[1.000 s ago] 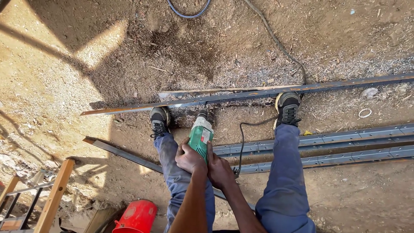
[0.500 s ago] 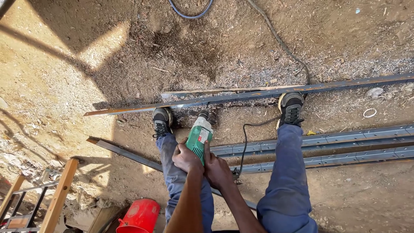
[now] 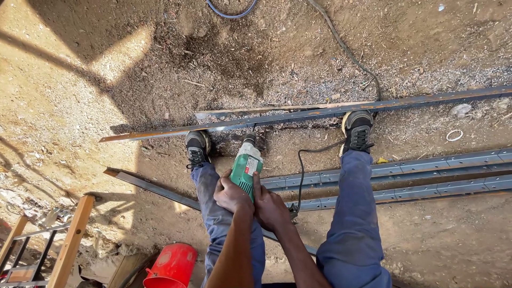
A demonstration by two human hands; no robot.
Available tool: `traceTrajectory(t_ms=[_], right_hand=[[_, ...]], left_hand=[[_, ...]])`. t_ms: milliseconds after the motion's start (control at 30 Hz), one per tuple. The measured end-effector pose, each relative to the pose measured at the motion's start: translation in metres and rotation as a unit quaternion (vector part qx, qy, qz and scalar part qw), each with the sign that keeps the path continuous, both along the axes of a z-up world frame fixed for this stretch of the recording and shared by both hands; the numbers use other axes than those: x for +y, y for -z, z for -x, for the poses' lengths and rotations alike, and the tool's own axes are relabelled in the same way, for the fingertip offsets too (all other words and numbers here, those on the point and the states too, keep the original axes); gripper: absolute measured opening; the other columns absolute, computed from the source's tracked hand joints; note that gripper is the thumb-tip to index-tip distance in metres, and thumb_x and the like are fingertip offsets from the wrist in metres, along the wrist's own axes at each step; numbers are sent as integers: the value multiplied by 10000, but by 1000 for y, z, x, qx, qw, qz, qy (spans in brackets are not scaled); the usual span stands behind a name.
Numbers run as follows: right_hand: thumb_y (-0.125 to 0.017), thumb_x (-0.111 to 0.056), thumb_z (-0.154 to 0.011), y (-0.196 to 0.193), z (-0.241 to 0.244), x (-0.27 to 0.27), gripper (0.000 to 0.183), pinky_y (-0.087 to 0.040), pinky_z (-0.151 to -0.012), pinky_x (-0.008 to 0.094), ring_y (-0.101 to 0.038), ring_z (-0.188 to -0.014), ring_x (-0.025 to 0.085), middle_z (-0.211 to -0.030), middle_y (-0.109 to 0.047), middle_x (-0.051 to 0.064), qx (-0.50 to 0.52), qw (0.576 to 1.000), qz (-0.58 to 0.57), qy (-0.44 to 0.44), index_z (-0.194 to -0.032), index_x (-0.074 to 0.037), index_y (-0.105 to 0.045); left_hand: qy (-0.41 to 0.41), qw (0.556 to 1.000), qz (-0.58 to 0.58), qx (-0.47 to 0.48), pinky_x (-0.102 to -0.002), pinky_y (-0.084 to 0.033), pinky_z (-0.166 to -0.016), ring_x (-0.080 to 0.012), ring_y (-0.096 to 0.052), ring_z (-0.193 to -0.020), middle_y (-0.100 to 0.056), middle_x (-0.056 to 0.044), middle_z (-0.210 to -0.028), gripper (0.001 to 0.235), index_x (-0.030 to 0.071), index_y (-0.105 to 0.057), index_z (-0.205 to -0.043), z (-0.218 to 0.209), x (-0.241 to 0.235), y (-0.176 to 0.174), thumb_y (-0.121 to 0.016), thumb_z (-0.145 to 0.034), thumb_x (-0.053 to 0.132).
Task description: Using a power drill to bore holes into metal beams laid out on the ground.
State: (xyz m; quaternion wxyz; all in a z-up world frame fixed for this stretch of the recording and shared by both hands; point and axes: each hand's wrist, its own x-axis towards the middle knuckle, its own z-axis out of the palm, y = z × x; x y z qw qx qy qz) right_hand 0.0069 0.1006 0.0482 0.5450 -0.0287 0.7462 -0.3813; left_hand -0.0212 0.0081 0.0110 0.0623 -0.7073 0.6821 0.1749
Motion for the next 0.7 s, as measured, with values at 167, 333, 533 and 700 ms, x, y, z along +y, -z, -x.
traceTrajectory(t_ms=[167, 333, 533, 700], right_hand=[[-502, -119, -880, -1, 0, 4, 916, -603, -782, 599, -695, -967, 517, -1173, -643, 272, 9, 1000, 6, -5, -1638, 13, -6], [-519, -119, -864, -3, 2, 9, 955, -597, -795, 615, -692, -969, 528, -1153, -648, 280, 1, 1000, 4, -3, -1641, 3, 23], [-513, -119, -867, -8, 15, 13, 941, -598, -764, 607, -699, -934, 532, -1137, -652, 285, -6, 1000, 18, -9, -1638, 18, 9], [-534, -110, -879, -16, 31, 15, 876, -616, -725, 564, -719, -895, 494, -1105, -658, 266, 42, 998, 10, -56, -1622, 45, -95]], left_hand=[[5, 1000, -2, -9, -443, -540, -962, -363, -705, -890, -773, 41, -826, 319, 364, -816, -770, -4, 2, -1, -513, -847, 299], [3, 1000, 6, -11, -428, -537, -963, -337, -713, -891, -769, 70, -819, 310, 354, -810, -756, -5, 6, 3, -517, -839, 301], [-26, 1000, 2, -4, -416, -536, -964, -317, -712, -911, -772, 62, -830, 309, 336, -814, -760, 7, 11, -6, -515, -829, 292], [-77, 997, -1, 27, -418, -531, -975, -320, -715, -933, -784, 8, -844, 332, 305, -833, -789, 23, 22, -12, -502, -816, 293]])
